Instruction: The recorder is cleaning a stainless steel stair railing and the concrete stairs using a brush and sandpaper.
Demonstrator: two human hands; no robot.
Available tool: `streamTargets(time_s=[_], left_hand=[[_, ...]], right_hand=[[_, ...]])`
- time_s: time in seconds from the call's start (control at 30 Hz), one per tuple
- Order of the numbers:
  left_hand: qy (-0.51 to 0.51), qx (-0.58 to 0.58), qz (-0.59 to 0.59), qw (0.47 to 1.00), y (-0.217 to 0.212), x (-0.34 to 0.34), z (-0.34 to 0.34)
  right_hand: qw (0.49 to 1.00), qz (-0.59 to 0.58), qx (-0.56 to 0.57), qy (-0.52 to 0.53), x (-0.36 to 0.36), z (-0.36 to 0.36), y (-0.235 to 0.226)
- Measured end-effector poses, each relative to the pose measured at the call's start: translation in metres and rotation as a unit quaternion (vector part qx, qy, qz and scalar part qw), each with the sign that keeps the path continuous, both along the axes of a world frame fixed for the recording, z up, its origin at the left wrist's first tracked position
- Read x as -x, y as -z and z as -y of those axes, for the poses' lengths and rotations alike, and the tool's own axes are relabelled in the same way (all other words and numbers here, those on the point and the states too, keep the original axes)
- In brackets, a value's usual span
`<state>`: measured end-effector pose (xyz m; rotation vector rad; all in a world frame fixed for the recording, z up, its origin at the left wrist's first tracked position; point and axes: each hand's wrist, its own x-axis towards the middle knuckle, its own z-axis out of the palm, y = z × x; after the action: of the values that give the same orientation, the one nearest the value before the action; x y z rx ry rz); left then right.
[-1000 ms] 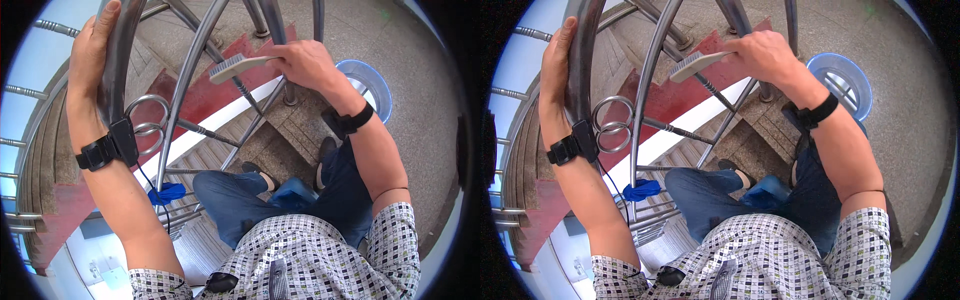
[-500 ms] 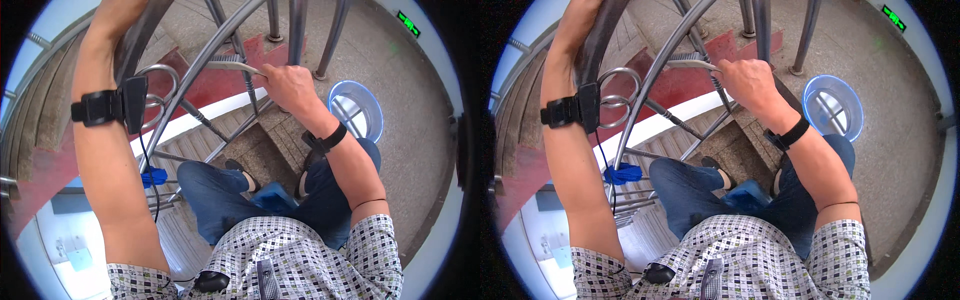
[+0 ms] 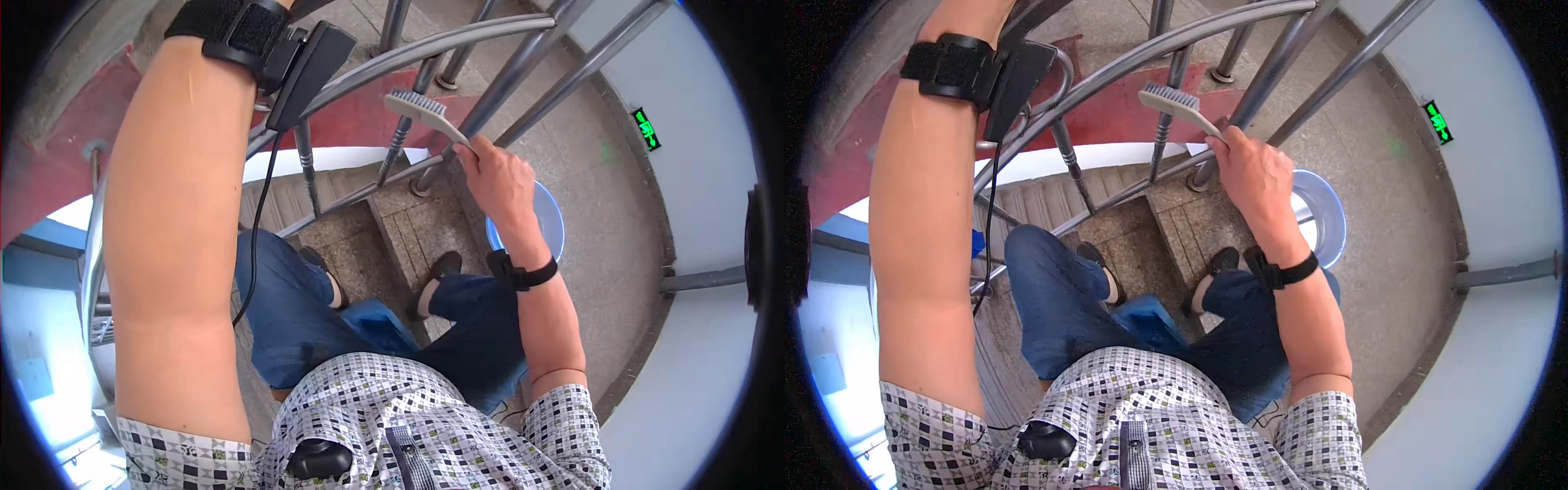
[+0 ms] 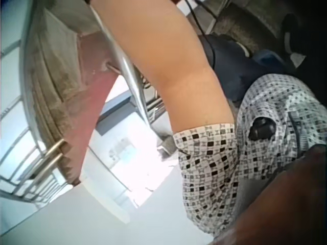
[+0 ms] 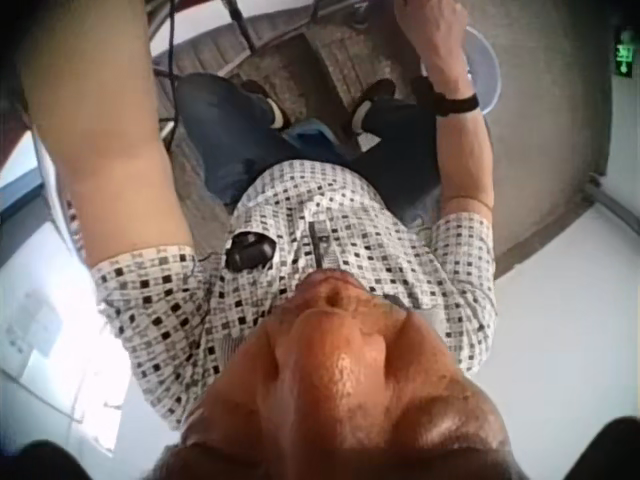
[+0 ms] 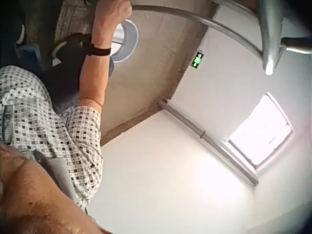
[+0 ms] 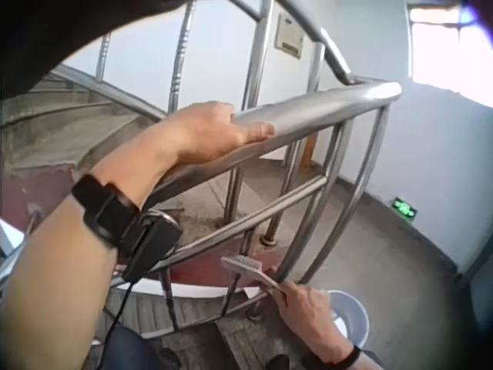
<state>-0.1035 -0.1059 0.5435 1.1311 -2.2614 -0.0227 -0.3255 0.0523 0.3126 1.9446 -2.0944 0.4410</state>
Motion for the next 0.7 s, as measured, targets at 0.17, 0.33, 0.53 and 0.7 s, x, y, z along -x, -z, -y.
streamTargets(time_s=[0.17,0.33,0.53,0.7], left_hand=[[0.028,0.065,-0.018,0.997,0.010,-0.002,0.005],[0.001,-0.003,-0.005,1.000,0.002,0.006,-0.011],[0.023,0.099,-0.021,0.995,0.015,-0.005,0.016],[0.025,0.059,-0.004,0.998,0.008,-0.001,0.009]], right_hand=[[1.000,0.000,0.003,-0.019,-0.018,0.023,0.031],[0.999,0.013,-0.041,-0.008,-0.019,0.024,0.030],[0.999,0.000,-0.031,-0.007,0.003,0.002,0.025],[0.998,0.046,-0.049,-0.013,0.013,-0.010,0.014]])
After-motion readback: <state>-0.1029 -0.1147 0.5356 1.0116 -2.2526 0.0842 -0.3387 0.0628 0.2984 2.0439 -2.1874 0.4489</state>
